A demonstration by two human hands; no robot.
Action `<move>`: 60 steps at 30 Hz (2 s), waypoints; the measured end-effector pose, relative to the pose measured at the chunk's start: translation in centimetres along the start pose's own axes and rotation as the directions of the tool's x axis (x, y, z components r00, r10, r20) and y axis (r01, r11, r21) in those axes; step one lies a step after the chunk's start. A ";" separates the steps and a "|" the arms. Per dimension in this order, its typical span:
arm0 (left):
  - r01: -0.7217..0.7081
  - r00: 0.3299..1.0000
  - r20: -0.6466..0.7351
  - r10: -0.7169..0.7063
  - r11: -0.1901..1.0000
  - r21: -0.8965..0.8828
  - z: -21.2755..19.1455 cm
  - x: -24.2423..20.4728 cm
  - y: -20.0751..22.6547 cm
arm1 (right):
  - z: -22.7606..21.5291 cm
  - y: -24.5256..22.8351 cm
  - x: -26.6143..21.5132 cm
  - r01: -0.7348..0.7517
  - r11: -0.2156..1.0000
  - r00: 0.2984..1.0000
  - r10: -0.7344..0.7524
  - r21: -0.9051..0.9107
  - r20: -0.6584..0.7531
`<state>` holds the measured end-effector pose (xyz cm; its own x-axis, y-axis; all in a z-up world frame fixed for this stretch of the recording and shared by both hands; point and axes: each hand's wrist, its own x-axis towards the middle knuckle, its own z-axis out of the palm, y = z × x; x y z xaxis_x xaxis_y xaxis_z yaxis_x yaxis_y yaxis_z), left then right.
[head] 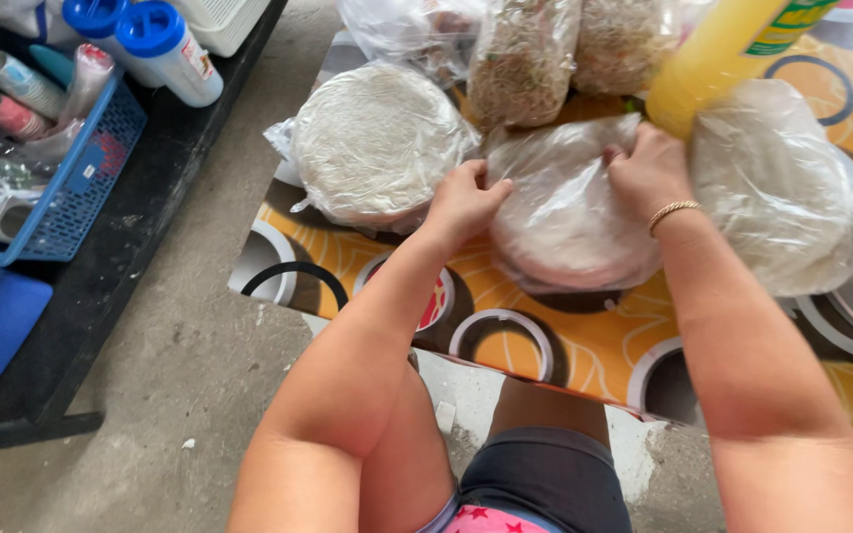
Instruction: The person separates thin circular wrappers from a stack by hand and places them into clear plastic bags.
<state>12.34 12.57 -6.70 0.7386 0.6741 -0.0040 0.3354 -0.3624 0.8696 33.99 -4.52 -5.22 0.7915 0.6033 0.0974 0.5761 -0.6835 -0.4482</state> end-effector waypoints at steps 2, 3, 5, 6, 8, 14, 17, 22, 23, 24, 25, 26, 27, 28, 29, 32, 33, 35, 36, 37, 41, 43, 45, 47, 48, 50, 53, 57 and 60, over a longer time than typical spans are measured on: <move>-0.006 1.000 0.024 0.007 1.000 -0.011 -2.7 -1.0 0.6 | -0.5 -0.5 1.1 -0.041 0.995 0.999 0.041 -0.089 -0.003; -0.012 0.999 0.035 0.013 1.000 -0.016 -4.4 -1.5 1.0 | -0.6 -0.9 1.5 -0.019 0.990 1.000 0.019 -0.139 -0.004; -0.096 0.994 -0.029 0.108 0.954 0.283 -8.5 -2.4 1.5 | -1.4 -1.4 1.8 0.017 0.971 1.000 -0.018 -0.240 -0.004; -0.128 0.985 -0.049 0.165 0.896 0.426 -10.2 -2.7 1.8 | -1.5 -2.1 1.6 0.066 0.948 0.993 -0.094 -0.311 -0.074; -0.139 0.989 0.041 0.140 0.812 0.567 -11.8 -3.1 1.9 | -2.0 -3.2 0.3 0.143 0.877 0.947 -0.256 -0.458 -0.194; -0.188 0.981 0.088 0.172 0.751 0.633 -12.6 -2.5 -0.6 | -1.5 -7.4 -8.1 0.449 0.893 0.870 -0.432 0.019 -0.238; -0.171 0.983 0.167 0.072 0.676 0.717 -12.1 -2.9 0.0 | -1.4 -9.0 -14.6 0.382 0.871 0.923 -0.346 0.310 -0.167; -0.202 0.902 0.389 -0.185 0.617 0.761 -8.7 -7.8 4.3 | 0.9 -12.0 -21.3 0.402 0.819 0.915 -0.372 0.410 -0.154; -0.266 0.917 0.398 -0.015 0.721 0.640 -7.6 -9.3 4.5 | 1.6 -12.6 -22.2 0.427 0.802 0.903 -0.401 0.418 -0.153; -0.344 0.912 0.381 0.153 0.793 0.503 -6.8 -10.2 4.3 | 2.0 -13.1 -22.9 0.448 0.786 0.892 -0.425 0.426 -0.153; -0.401 0.899 0.346 0.268 0.821 0.406 -6.7 -10.5 3.9 | 2.1 -13.3 -23.4 0.458 0.808 0.888 -0.434 0.372 -0.150; -0.457 0.879 0.298 0.372 0.836 0.305 -6.5 -11.1 3.3 | 2.2 -13.5 -24.0 0.464 0.826 0.885 -0.443 0.318 -0.141; -0.513 0.852 0.237 0.467 0.834 0.204 -6.3 -11.6 2.9 | 2.2 -13.6 -24.7 0.471 0.842 0.882 -0.452 0.264 -0.131; -0.501 0.864 0.162 0.478 0.847 0.175 -6.6 -11.8 2.5 | 2.0 -13.5 -25.1 0.507 0.833 0.861 -0.497 0.219 -0.104; -0.491 0.871 0.085 0.483 0.859 0.144 -7.5 -12.0 2.1 | 1.7 -13.4 -25.5 0.544 0.821 0.838 -0.540 0.175 -0.075; -0.427 0.904 0.007 0.428 0.899 0.095 -9.7 -13.8 1.7 | 1.3 -13.6 -26.6 0.628 0.773 0.778 -0.628 0.097 -0.027; -0.395 0.918 0.009 0.395 0.915 0.084 -9.9 -14.6 1.6 | 1.4 -13.7 -27.0 0.649 0.756 0.759 -0.651 0.081 -0.014; -0.325 0.943 0.074 0.324 0.946 -0.004 -10.1 -16.2 1.7 | 1.9 -14.3 -27.5 0.675 0.736 0.738 -0.669 0.063 -0.094; -0.283 0.951 0.117 0.287 0.958 -0.047 -10.2 -17.2 1.6 | 2.3 -14.4 -28.0 0.680 0.731 0.731 -0.670 0.056 -0.132; -0.299 0.950 0.092 0.299 0.954 -0.022 -10.3 -17.9 1.6 | 2.5 -14.4 -28.1 0.701 0.708 0.710 -0.685 0.082 -0.163; -0.368 0.930 0.029 0.367 0.926 0.083 -11.3 -19.9 2.5 | 2.4 -14.0 -27.3 0.723 0.649 0.690 -0.673 0.237 -0.266; -0.457 0.889 0.014 0.458 0.884 0.103 -12.3 -21.3 3.5 | 2.0 -14.1 -27.3 0.658 0.662 0.752 -0.596 0.359 -0.281; -0.611 0.790 -0.004 0.613 0.787 0.092 -13.1 -22.1 4.6 | 1.6 -14.3 -27.1 0.552 0.684 0.833 -0.474 0.477 -0.284; -0.657 0.726 -0.083 0.683 0.724 0.211 -13.3 -22.7 5.4 | 0.8 -14.6 -26.9 0.477 0.670 0.878 -0.396 0.568 -0.270; -0.672 0.687 -0.116 0.717 0.688 0.273 -13.2 -22.8 5.6 | 0.5 -14.7 -26.7 0.438 0.658 0.898 -0.355 0.612 -0.262; -0.643 0.720 -0.144 0.679 0.731 0.229 -12.9 -22.7 5.4 | -0.3 -15.3 -26.9 0.378 0.571 0.918 -0.331 0.729 -0.217; -0.619 0.753 -0.187 0.631 0.776 0.124 -12.8 -23.0 4.0 | -1.8 -16.4 -27.2 0.313 0.524 0.931 -0.333 0.792 -0.148; -0.622 0.743 -0.237 0.626 0.777 0.100 -12.7 -23.5 2.5 | -5.1 -18.0 -27.4 0.523 0.521 0.838 -0.461 0.675 -0.293; -0.634 0.742 -0.269 0.614 0.773 0.013 -12.7 -24.2 2.2 | -6.2 -19.2 -27.8 0.756 0.598 0.652 -0.653 0.267 -0.384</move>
<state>-12.19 3.67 1.54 0.5966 0.4514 0.6636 -0.2013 -0.7163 0.6682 2.20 -10.67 6.19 0.2186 0.6821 0.6978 0.8881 0.1574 -0.4320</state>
